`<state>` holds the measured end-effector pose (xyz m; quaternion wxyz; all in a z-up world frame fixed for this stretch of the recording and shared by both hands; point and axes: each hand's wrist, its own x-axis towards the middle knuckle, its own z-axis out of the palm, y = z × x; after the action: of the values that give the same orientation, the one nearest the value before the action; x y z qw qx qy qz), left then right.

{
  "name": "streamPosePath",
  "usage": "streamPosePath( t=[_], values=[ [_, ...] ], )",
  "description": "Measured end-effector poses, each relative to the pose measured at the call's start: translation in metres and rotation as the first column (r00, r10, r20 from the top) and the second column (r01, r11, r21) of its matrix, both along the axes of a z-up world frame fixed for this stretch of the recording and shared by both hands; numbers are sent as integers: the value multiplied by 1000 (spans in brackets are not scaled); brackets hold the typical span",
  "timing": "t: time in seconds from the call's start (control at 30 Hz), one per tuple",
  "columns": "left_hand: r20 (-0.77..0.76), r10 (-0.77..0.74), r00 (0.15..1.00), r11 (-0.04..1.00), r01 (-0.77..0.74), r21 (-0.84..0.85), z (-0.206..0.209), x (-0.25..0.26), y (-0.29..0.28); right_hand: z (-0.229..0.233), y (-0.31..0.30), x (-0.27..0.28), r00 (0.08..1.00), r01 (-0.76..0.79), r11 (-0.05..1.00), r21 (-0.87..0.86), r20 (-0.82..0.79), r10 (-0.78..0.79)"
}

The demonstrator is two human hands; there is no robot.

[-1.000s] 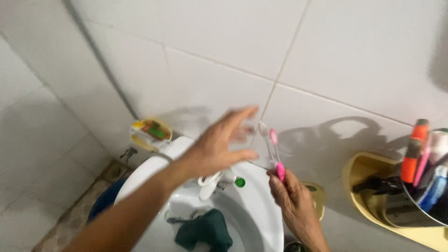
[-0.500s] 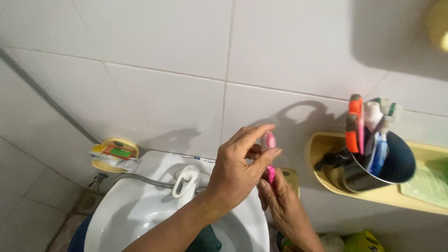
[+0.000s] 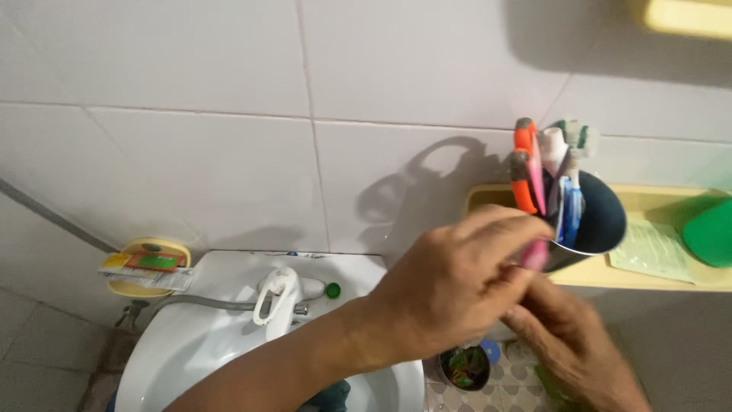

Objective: Wiping down bathroom items like toothbrushes and combs and placing them into a wall-mounted holder.

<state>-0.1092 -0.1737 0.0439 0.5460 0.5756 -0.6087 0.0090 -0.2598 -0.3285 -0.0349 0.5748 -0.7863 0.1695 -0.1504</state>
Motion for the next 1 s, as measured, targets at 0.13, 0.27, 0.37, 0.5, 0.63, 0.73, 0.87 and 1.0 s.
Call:
streamPosePath(
  t=[0.13, 0.27, 0.37, 0.5, 0.63, 0.73, 0.87, 1.0],
  values=[
    [123, -124, 985, 987, 136, -90, 3, -12, -21, -25, -38, -34, 988, 138, 966, -220, -34, -149],
    [144, -226, 964, 967, 239, -87, 14, -23, -44, -20, -55, -54, 930, 350, 908, -231, -32, -367],
    [188, -237, 953, 952, 266, -151, 5, -31, -84, -9, -67, -66, 897, 399, 914, -72, 238, -373],
    [201, -236, 951, 926, 282, -251, 32, -33, -96, 38, -91, -65, 850, 443, 894, -67, 349, -395],
    [371, -60, 927, 991, 101, -92, 24, -29, -95, 45, -164, -73, 842, 375, 871, -317, 509, -177],
    [508, -61, 859, 995, 12, 100, 5, -27, -80, 96, -115, -42, 828, 442, 822, -359, 516, -220],
    [594, -28, 804, 990, -59, 126, -20, -28, -79, 108, -101, -11, 868, 449, 826, -340, 386, -313],
    [606, -8, 795, 982, -107, 153, -34, -24, -89, 93, -114, 4, 891, 427, 821, -379, 332, -310]
  ],
)
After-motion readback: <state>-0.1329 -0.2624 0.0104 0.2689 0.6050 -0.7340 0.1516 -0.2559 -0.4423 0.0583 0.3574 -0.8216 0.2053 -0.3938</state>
